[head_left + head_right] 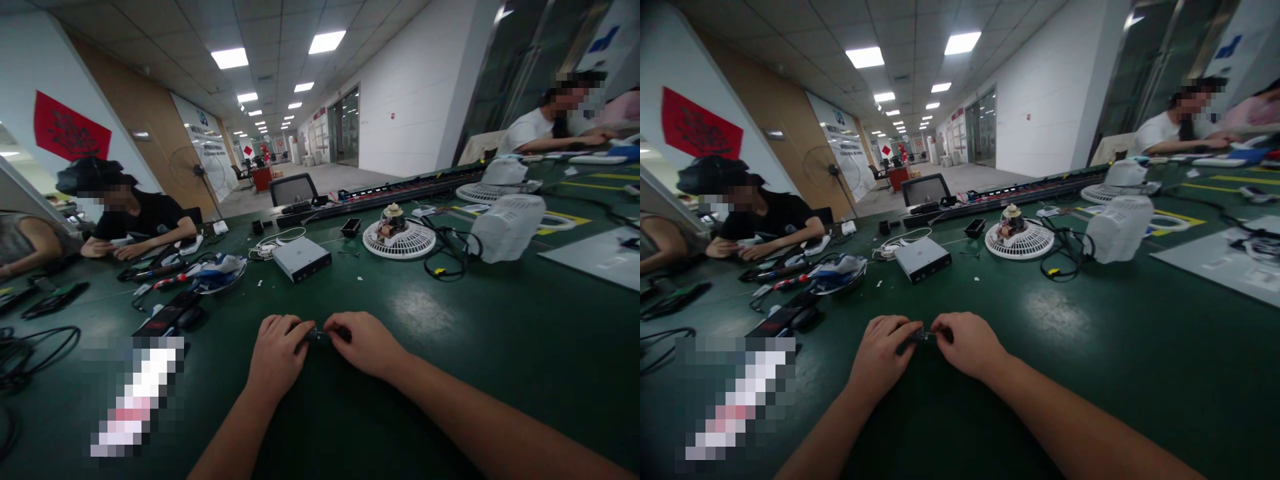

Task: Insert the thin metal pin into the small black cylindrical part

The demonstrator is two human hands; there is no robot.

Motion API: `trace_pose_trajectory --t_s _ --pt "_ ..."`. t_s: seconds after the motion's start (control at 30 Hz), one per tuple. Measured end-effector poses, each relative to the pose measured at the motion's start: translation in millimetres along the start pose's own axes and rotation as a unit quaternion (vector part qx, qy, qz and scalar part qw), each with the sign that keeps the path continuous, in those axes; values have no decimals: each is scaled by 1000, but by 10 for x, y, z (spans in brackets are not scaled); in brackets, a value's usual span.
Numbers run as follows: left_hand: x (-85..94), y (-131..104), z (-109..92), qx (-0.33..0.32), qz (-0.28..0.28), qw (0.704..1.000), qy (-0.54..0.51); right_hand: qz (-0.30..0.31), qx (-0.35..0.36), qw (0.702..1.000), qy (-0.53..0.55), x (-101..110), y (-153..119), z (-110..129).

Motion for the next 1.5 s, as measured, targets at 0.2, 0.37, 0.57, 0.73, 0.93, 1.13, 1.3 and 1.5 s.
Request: trace_pose_trajectory --t_s 0.2,0.37,0.57,0.73,0.93,1.13,1.3,1.5 --pt "11 -2 15 38 -8 999 28 5 -62 993 -105 -29 -29 -49" --pt "15 -10 120 96 -14 995 37 -19 -97 992 -74 38 -37 -72" --pt "-42 -27 200 129 -7 991 36 36 -60 997 -20 -72 -28 -45" --pt "-70 -36 195 125 0 992 29 29 -59 998 -12 -83 -9 -105" --pt "-91 -12 180 151 49 987 4 -4 -48 999 -16 -9 17 -59" --pt "-66 -6 117 136 52 989 -6 -48 -69 986 145 -9 28 -160" --pt "-77 -8 64 97 49 994 -28 -78 -99 957 261 -31 67 -320" --pt "-87 -12 60 90 56 993 -55 -104 -145 917 357 -46 76 -421"
Point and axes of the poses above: each hand's wrist, its own y-axis towards the middle knuckle, its own x-axis out of the back of the hand, z = x × y, the point moved 6 cm from there along y, towards the middle knuckle, and after that the axes turned 7 degrees about x, right-handed, at the moved point
